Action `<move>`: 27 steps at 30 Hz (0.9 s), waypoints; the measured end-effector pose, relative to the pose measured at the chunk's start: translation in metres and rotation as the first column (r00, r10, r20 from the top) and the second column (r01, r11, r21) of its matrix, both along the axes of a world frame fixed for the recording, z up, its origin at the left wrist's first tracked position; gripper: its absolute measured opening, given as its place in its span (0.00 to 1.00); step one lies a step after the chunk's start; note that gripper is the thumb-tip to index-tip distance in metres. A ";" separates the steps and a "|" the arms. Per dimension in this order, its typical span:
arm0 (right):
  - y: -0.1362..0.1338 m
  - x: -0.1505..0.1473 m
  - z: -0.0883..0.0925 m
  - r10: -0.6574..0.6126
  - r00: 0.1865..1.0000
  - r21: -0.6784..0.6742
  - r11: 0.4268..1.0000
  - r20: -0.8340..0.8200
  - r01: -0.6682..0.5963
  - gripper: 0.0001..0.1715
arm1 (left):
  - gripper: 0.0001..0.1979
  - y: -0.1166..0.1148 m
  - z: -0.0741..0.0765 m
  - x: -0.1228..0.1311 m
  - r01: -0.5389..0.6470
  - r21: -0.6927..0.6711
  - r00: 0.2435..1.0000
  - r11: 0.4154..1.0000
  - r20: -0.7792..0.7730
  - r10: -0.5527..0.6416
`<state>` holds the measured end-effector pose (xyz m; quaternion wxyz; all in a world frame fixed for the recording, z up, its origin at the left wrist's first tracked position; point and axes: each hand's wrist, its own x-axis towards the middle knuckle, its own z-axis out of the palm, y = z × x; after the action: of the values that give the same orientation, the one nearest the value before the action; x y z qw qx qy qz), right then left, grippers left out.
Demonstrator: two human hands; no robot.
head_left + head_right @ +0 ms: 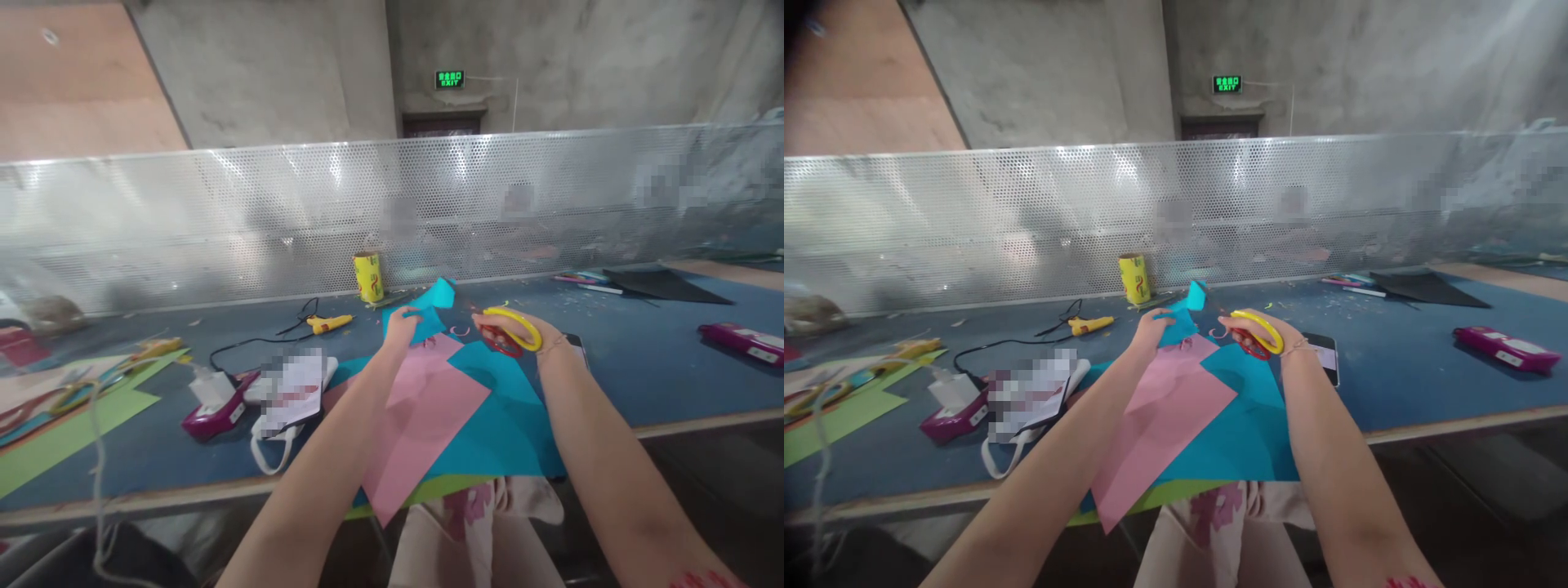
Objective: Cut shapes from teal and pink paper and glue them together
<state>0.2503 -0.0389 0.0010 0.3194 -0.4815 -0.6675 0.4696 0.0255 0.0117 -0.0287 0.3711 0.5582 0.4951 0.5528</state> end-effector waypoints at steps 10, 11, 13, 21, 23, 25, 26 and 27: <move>0.026 -0.014 -0.009 -0.579 0.815 0.578 0.675 0.028 0.459 0.16 | 0.07 -0.002 -0.004 -0.002 0.098 -0.103 0.970 0.990 -0.211 -0.118; 0.025 -0.022 -0.012 -0.549 0.833 0.635 0.668 0.067 0.389 0.16 | 0.05 -0.003 -0.004 -0.001 0.125 -0.110 0.958 0.986 -0.246 -0.149; 0.022 -0.038 -0.020 -0.459 0.867 0.692 0.690 0.193 0.211 0.17 | 0.03 -0.005 -0.004 -0.001 0.177 -0.127 0.919 0.976 -0.334 -0.210; 0.024 -0.070 -0.054 -0.427 0.615 0.530 0.848 0.663 0.017 0.16 | 0.06 -0.005 -0.013 0.003 0.164 -0.108 0.821 0.981 -0.536 -0.196; 0.024 -0.073 -0.057 -0.466 0.573 0.534 0.843 0.674 0.057 0.17 | 0.07 -0.003 -0.016 0.004 0.136 -0.108 0.825 0.985 -0.539 -0.173; 0.023 -0.076 -0.058 -0.488 0.533 0.536 0.841 0.692 0.074 0.18 | 0.08 -0.001 -0.018 0.005 0.135 -0.122 0.833 0.983 -0.524 -0.179; 0.022 -0.077 -0.059 -0.493 0.517 0.537 0.840 0.700 0.074 0.18 | 0.08 0.000 -0.019 0.005 0.145 -0.134 0.839 0.980 -0.508 -0.193; 0.022 -0.078 -0.059 -0.496 0.503 0.538 0.840 0.708 0.070 0.17 | 0.08 0.001 -0.020 0.004 0.160 -0.148 0.847 0.976 -0.487 -0.213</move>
<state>0.1726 -0.0170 -0.0578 0.1427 -0.6637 -0.7333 -0.0384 0.0292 0.0122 -0.0488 0.3100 0.7082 0.5449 0.3247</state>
